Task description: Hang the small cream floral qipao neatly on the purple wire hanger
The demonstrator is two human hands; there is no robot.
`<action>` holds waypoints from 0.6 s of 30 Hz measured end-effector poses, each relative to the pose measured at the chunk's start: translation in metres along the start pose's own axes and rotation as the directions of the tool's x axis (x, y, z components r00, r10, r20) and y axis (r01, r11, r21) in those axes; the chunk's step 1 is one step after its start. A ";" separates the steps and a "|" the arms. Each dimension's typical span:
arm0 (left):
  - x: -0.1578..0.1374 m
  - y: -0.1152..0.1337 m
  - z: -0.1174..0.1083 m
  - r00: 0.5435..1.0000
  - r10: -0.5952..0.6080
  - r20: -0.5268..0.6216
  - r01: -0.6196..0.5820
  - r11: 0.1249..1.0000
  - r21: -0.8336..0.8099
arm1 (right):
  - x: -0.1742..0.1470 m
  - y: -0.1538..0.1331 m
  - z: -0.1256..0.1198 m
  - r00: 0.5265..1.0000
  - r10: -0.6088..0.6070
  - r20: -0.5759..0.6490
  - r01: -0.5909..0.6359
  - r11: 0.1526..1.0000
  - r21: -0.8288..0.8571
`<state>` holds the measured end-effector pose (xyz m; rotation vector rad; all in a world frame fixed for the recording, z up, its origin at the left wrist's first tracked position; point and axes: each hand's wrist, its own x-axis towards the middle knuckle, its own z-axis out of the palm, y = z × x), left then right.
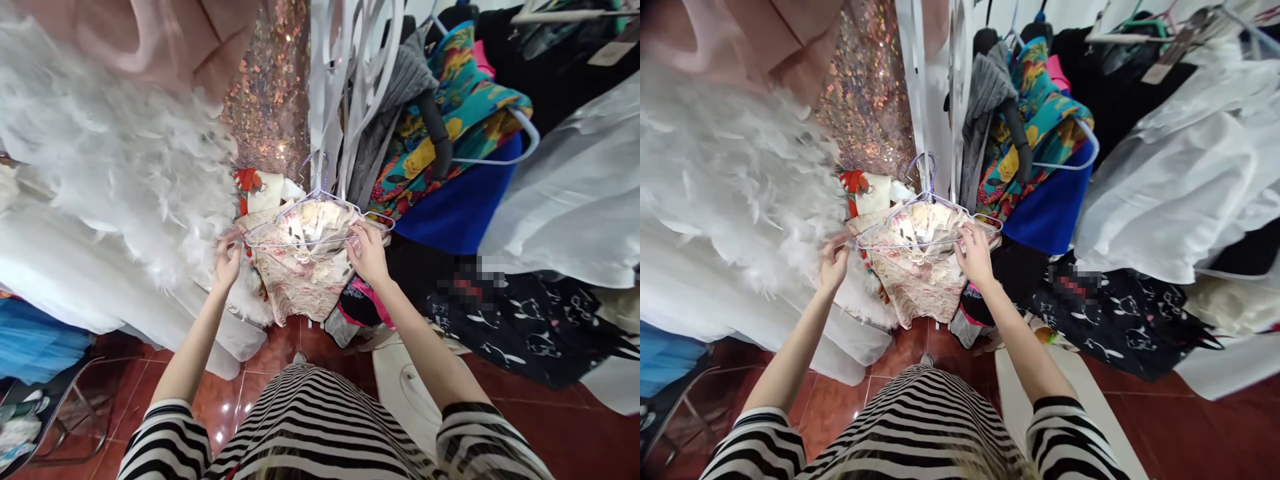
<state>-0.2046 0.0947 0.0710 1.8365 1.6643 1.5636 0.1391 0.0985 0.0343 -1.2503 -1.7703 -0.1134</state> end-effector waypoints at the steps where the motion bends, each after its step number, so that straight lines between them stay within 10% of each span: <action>1: 0.002 0.006 0.001 0.998 0.057 0.029 -0.057 0.998 0.017 | 0.004 -0.004 0.003 1.000 -0.012 0.001 0.012 1.000 -0.012; 6: 0.033 0.047 0.020 0.951 0.299 0.082 -0.307 0.945 0.114 | 0.026 -0.022 0.016 0.997 -0.031 0.067 0.040 0.989 -0.139; 14: 0.087 0.032 0.059 0.994 0.009 -0.108 -0.005 0.999 0.044 | 0.063 -0.076 0.032 0.922 -0.158 0.353 0.220 0.965 -0.144; 18: 0.090 0.025 0.056 0.989 0.127 -0.079 -0.124 0.991 0.048 | 0.091 -0.094 0.034 0.868 -0.180 0.462 0.285 0.943 -0.169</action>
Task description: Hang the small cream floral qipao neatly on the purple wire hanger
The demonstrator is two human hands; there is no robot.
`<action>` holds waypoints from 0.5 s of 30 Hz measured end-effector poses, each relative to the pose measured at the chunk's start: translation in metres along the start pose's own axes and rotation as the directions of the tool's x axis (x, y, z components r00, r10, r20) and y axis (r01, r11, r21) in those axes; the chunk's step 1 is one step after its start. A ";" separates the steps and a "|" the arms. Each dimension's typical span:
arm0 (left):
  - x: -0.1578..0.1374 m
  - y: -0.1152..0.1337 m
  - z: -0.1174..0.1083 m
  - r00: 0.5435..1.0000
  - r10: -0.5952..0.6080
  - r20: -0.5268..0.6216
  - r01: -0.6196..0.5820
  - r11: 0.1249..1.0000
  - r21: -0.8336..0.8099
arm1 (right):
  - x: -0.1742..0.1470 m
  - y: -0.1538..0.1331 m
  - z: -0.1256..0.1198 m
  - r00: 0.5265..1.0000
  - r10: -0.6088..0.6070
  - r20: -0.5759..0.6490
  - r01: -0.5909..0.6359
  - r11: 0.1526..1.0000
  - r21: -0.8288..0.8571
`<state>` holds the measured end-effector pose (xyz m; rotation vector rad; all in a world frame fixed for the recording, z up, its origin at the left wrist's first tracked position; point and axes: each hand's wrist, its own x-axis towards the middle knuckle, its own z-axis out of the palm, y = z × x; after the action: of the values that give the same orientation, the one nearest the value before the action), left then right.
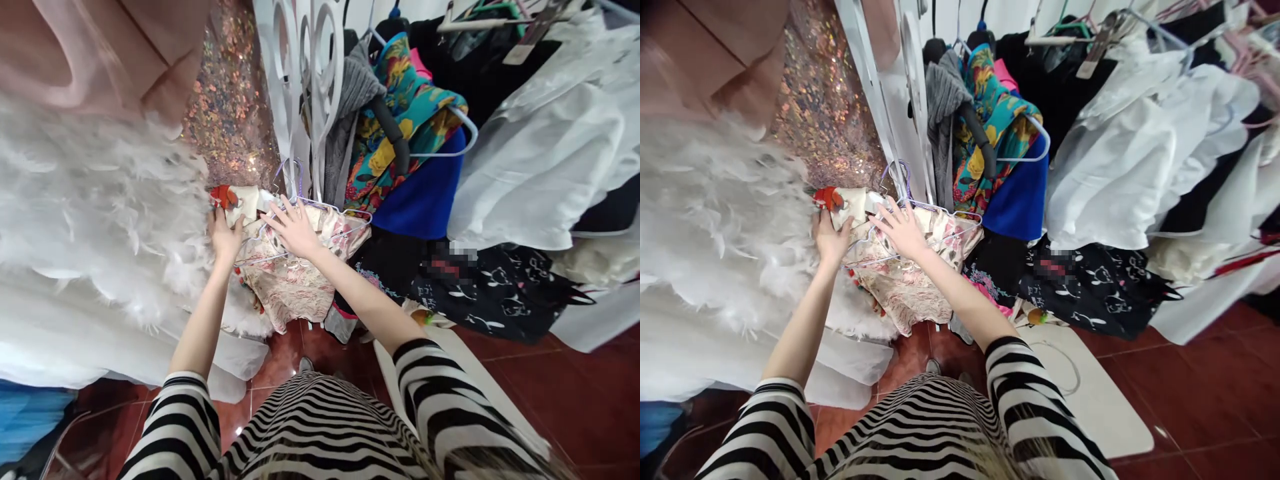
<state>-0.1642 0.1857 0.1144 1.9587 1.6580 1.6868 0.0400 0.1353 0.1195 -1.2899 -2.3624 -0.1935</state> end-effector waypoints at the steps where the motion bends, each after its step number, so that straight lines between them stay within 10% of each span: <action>1: 0.000 0.000 -0.002 0.999 0.044 -0.004 -0.045 0.999 -0.003 | 0.004 -0.001 -0.003 1.000 0.013 0.026 -0.013 1.000 -0.010; 15: 0.006 0.045 -0.017 0.991 0.127 -0.048 -0.122 0.988 0.095 | 0.018 -0.007 -0.006 0.997 0.069 -0.021 -0.070 0.997 -0.030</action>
<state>-0.1489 0.1627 0.1537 2.1184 1.6938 1.7499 0.0280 0.1433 0.1331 -1.3762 -2.3026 -0.2208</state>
